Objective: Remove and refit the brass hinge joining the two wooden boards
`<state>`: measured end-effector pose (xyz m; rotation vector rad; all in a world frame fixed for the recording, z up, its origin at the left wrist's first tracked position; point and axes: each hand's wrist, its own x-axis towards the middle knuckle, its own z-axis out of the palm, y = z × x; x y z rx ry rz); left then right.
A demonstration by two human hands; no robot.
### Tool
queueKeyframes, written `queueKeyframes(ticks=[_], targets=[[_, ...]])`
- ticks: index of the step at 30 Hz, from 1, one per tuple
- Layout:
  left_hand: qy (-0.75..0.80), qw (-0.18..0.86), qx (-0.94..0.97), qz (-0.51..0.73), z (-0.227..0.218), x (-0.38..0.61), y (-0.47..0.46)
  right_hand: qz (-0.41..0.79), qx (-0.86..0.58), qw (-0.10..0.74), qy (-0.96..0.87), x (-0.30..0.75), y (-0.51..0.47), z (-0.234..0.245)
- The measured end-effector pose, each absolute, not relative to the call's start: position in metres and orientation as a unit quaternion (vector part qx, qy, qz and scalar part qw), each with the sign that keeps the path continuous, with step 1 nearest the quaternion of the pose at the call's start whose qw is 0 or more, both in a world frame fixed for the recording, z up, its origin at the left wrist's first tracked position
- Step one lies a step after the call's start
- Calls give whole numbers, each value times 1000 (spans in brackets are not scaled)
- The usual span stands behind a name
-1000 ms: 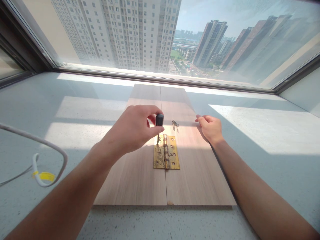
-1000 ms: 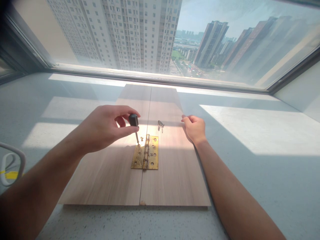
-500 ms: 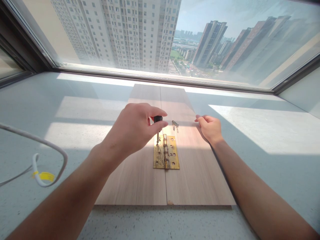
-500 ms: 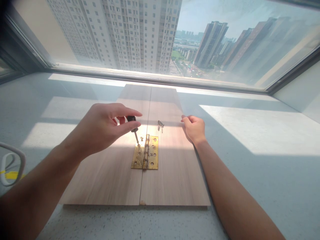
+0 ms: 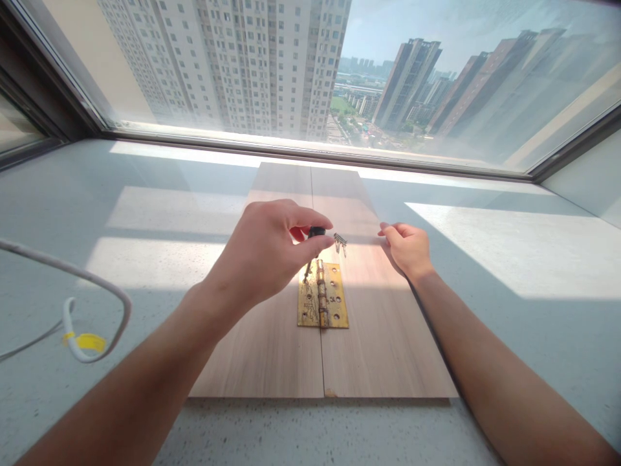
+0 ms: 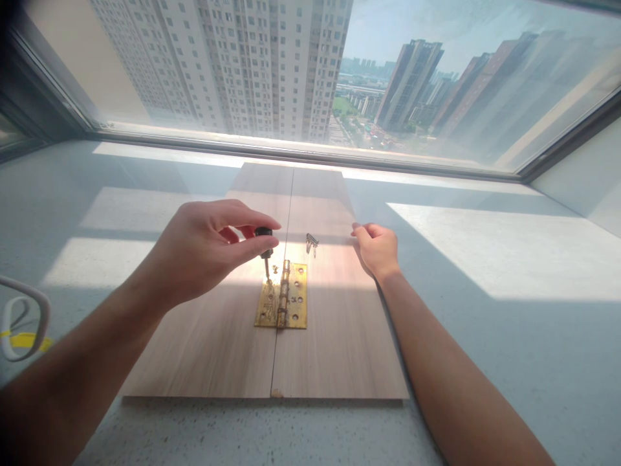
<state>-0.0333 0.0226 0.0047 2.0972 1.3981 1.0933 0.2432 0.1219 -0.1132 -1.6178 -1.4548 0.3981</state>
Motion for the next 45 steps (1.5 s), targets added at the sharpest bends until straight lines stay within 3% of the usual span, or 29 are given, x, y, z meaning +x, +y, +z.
queueKeyframes(ticks=[7,16,25,32,45], targets=[[492,229,752,374,7,-39,25,163,-654,449,-587,245,123,-114],[506,148,748,403,3,-33,23,163,-655,445,-588,243,122,-113],[496,203,764,361,5,-44,24,161,-657,444,-588,243,122,-113],[514,136,742,409,-1,-31,21,162,-657,443,-588,243,121,-112],[492,176,759,388,0,-31,16,158,-655,445,-590,244,122,-113]])
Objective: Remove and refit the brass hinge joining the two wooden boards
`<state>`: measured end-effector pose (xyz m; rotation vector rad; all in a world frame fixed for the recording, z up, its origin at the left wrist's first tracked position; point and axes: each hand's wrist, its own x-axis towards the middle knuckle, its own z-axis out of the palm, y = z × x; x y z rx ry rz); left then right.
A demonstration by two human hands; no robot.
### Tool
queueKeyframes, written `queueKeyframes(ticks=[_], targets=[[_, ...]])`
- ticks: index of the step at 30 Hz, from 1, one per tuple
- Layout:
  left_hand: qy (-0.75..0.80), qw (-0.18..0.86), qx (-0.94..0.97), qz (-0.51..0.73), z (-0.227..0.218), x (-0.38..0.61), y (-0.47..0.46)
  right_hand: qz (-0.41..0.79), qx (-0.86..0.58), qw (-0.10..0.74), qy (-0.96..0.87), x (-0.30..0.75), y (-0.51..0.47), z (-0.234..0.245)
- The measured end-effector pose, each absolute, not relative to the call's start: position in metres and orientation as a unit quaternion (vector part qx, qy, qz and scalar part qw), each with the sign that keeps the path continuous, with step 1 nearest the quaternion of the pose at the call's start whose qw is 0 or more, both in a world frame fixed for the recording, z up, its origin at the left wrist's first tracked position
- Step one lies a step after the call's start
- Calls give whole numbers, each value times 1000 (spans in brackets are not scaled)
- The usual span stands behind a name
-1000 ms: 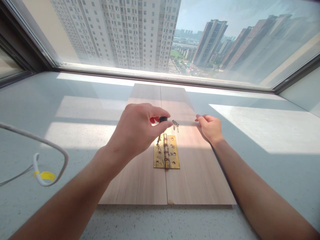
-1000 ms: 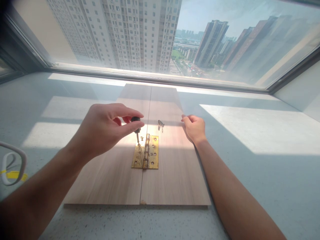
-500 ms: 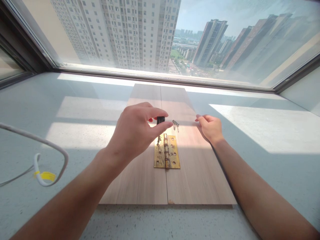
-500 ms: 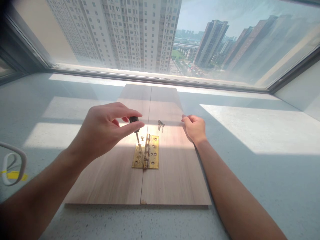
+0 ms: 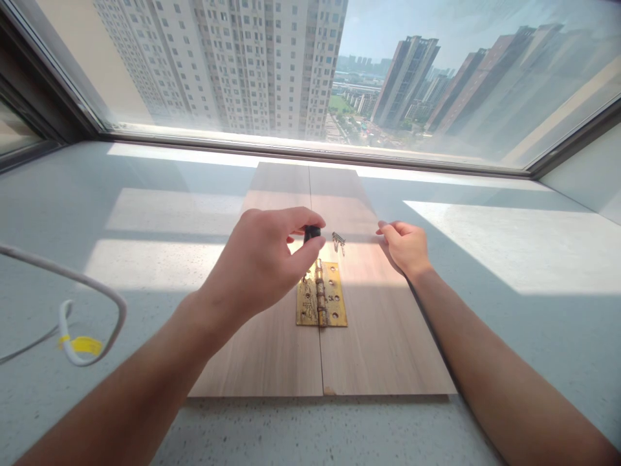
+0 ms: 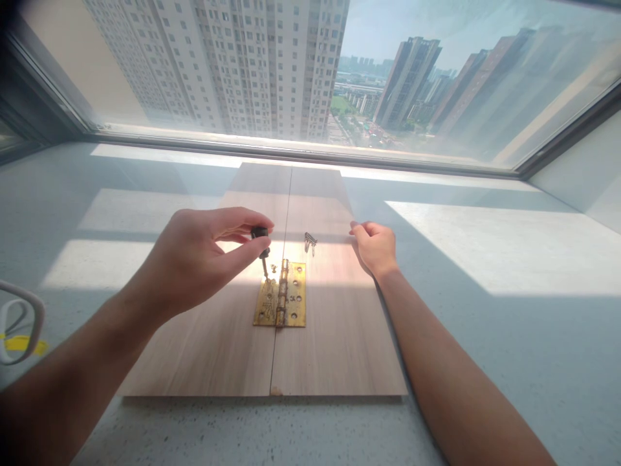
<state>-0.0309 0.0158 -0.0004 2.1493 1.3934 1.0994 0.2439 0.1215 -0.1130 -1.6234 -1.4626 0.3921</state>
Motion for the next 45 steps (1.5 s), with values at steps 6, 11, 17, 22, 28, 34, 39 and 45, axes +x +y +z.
queueKeyframes(ticks=[6,11,17,22,28,34,39,45], targets=[[522,80,733,429,-7,-20,16,159,-653,446,-591,245,123,-115],[512,111,742,419,-6,-25,16,160,-654,444,-591,245,122,-115],[476,243,733,422,-7,-30,14,160,-654,440,-594,245,123,-115],[476,314,636,520,-19,-18,12,161,-651,440,-597,245,123,-114],[461,365,571,573,-33,-1,8,163,-648,445,-596,247,124,-116],[420,438,582,542,-27,-7,9,163,-647,445,-597,247,124,-116],[395,461,547,576,-27,0,10,165,-648,443,-597,246,123,-115],[385,496,519,580,-27,6,21,162,-651,438,-599,247,123,-116]])
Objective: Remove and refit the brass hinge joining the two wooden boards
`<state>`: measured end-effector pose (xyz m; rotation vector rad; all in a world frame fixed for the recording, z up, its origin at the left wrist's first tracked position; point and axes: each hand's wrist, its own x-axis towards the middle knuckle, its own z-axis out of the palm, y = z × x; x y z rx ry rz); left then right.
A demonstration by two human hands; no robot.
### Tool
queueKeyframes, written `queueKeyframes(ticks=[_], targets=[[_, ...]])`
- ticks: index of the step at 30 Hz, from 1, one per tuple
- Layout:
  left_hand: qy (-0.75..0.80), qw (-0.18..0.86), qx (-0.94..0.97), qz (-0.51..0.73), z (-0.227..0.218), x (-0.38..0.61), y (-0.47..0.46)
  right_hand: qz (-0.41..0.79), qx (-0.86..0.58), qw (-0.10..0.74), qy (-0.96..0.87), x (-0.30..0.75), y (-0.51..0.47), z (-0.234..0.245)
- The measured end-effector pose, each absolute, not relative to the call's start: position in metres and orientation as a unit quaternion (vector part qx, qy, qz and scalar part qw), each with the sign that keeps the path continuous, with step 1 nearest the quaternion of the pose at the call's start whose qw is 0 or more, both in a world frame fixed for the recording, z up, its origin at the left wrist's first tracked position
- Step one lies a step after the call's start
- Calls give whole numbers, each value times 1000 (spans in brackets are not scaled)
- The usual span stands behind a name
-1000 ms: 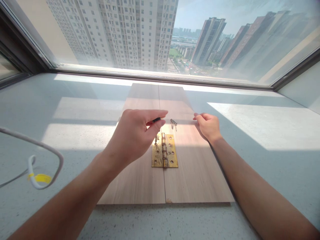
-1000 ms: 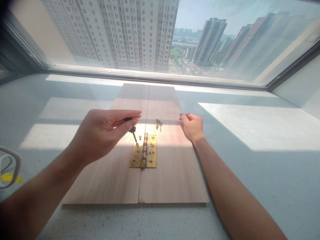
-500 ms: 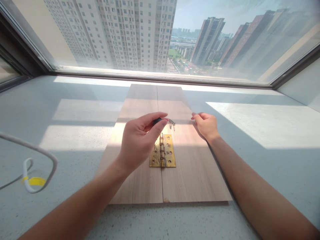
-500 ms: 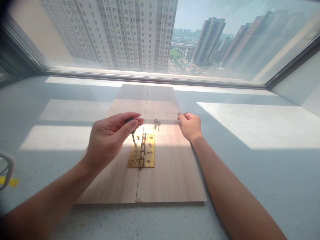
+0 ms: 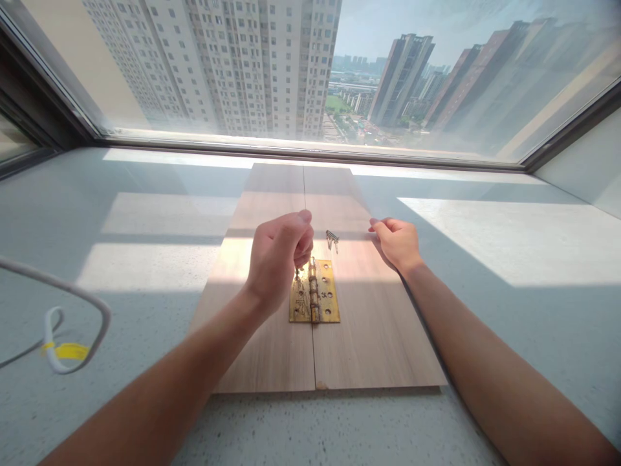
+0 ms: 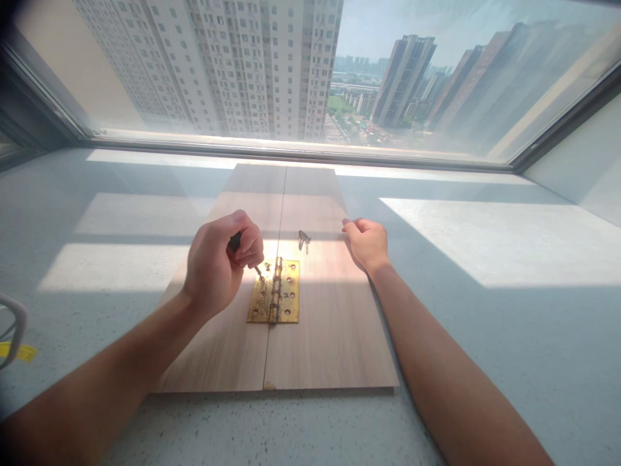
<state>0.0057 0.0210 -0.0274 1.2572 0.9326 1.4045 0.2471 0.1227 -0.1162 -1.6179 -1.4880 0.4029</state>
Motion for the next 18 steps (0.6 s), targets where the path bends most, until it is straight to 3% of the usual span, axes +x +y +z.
queueKeyframes(ticks=[8,10,15,18], targets=[[297,668,518,444,-19,-6,41,168,-652,435,-598,246,122,-114],[307,639,516,481,-23,-1,37,169,-653,434,-598,246,121,-114],[418,426,497,630,-37,12,18,168,-654,431,-599,246,122,-114],[413,410,507,636,-40,18,10,168,-654,430,-599,247,122,-115]])
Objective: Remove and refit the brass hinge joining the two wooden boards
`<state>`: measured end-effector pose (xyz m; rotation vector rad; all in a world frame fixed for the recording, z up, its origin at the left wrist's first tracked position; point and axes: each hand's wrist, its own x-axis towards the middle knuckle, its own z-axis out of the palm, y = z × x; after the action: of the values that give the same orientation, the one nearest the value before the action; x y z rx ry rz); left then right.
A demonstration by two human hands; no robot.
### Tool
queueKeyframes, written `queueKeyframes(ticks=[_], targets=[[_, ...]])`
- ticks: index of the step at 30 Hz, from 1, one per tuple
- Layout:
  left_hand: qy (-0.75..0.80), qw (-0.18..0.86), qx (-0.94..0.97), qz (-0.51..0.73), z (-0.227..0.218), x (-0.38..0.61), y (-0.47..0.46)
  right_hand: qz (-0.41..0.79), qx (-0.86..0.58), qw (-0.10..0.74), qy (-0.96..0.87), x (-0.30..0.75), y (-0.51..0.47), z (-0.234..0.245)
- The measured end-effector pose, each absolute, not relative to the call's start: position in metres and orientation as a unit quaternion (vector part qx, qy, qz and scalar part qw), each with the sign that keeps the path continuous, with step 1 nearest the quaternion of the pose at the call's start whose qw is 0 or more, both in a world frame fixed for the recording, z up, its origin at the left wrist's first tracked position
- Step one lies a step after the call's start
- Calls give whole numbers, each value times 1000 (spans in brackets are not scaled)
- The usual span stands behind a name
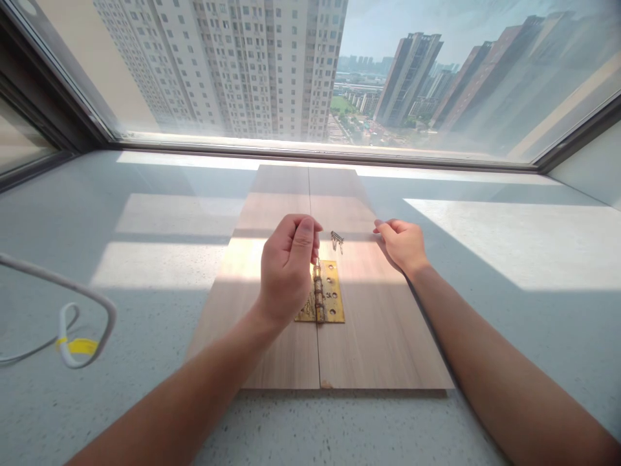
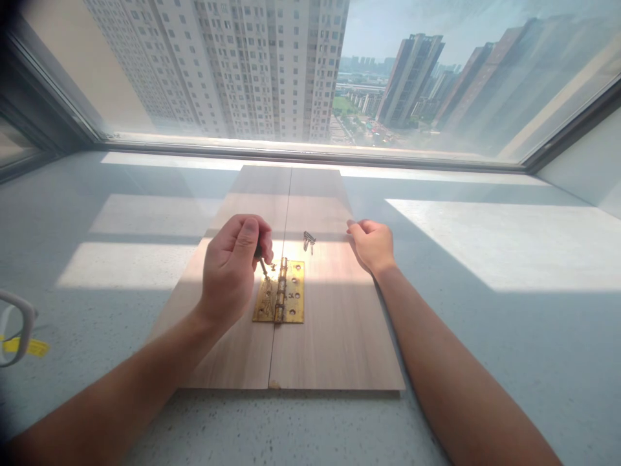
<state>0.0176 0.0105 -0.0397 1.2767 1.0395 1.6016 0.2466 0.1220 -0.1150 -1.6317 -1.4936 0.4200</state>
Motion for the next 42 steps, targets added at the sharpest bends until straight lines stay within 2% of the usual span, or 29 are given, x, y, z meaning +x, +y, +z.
queueKeyframes(ticks=[6,11,17,23,26,30,32,34,36,39,42], targets=[[330,475,517,631,-40,23,24,171,-655,427,-599,248,121,-116],[278,626,510,520,-35,8,41,174,-654,424,-601,248,120,-115],[385,485,478,622,-33,5,22,172,-654,421,-604,248,121,-113],[322,513,489,628,-35,11,18,167,-654,422,-605,247,121,-115],[301,560,501,587,-34,3,26,152,-653,431,-603,243,118,-107],[306,577,555,515,-33,-9,30,138,-620,455,-624,217,93,-62],[312,564,597,478,-36,-13,32,191,-513,458,-701,195,71,-29],[300,554,636,446,-43,-16,35,223,-422,418,-773,172,49,1],[277,543,670,424,-49,-20,39,217,-368,288,-857,153,35,23],[278,519,701,403,-53,-26,45,153,-342,158,-914,136,31,38],[301,508,724,357,-46,-32,46,77,-352,74,-930,128,38,46]])
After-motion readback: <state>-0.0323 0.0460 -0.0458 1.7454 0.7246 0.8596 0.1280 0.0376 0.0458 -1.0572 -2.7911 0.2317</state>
